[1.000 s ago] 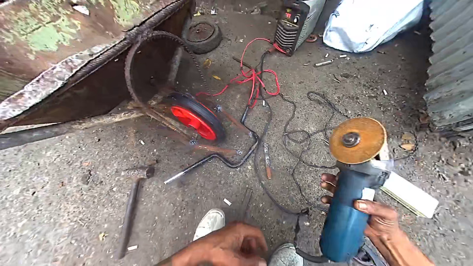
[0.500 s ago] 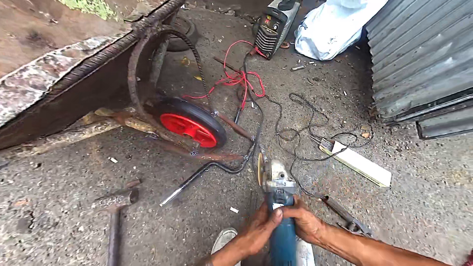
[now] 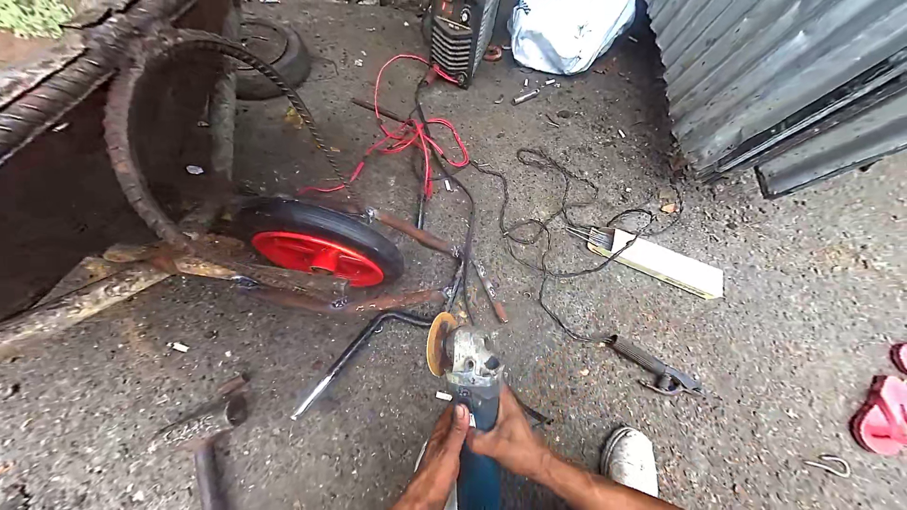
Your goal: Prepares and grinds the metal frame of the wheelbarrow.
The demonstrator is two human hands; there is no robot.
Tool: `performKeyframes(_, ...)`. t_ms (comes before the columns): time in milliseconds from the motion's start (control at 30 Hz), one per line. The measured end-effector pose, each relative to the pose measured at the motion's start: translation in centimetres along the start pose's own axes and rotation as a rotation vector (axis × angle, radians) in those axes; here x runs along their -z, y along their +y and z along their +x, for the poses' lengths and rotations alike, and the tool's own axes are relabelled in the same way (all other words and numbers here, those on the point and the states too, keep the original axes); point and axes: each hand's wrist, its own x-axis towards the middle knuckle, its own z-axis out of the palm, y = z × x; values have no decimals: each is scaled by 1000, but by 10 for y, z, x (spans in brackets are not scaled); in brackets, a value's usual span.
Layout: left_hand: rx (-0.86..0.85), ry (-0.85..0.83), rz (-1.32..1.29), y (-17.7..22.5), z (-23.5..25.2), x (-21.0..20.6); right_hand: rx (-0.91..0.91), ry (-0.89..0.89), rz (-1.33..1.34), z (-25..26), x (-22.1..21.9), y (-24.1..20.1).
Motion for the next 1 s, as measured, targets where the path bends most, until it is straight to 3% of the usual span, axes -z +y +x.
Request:
performKeyframes(167,-6,159,-245,-27,17,-8,46,25,-3,11,-22,0)
performKeyframes(333,43,193,-343,-44,29,-13,90,47,86,8,-32,11)
performKeyframes(367,3,167,-365,-65,42,-12,95,38,109,9,-31,14)
performKeyframes(433,-190,125,-400,-144,90,-11,84,16,171,11,-28,22)
performKeyframes(500,-207,122,-330,-174,117,-10,75,-6,242,13,-25,28)
performKeyframes(600,-256,159,-113,-168,116,-11,69,-45,397,18,-18,31)
performKeyframes(700,-404,-44,-18,-172,109,2,-5,-116,643,22,-10,23)
performKeyframes(767,-415,-121,20,-178,107,6,-37,-159,711,27,-6,24)
performKeyframes(1000,-418,146,24,-193,121,-17,-81,-44,546,33,-13,31)
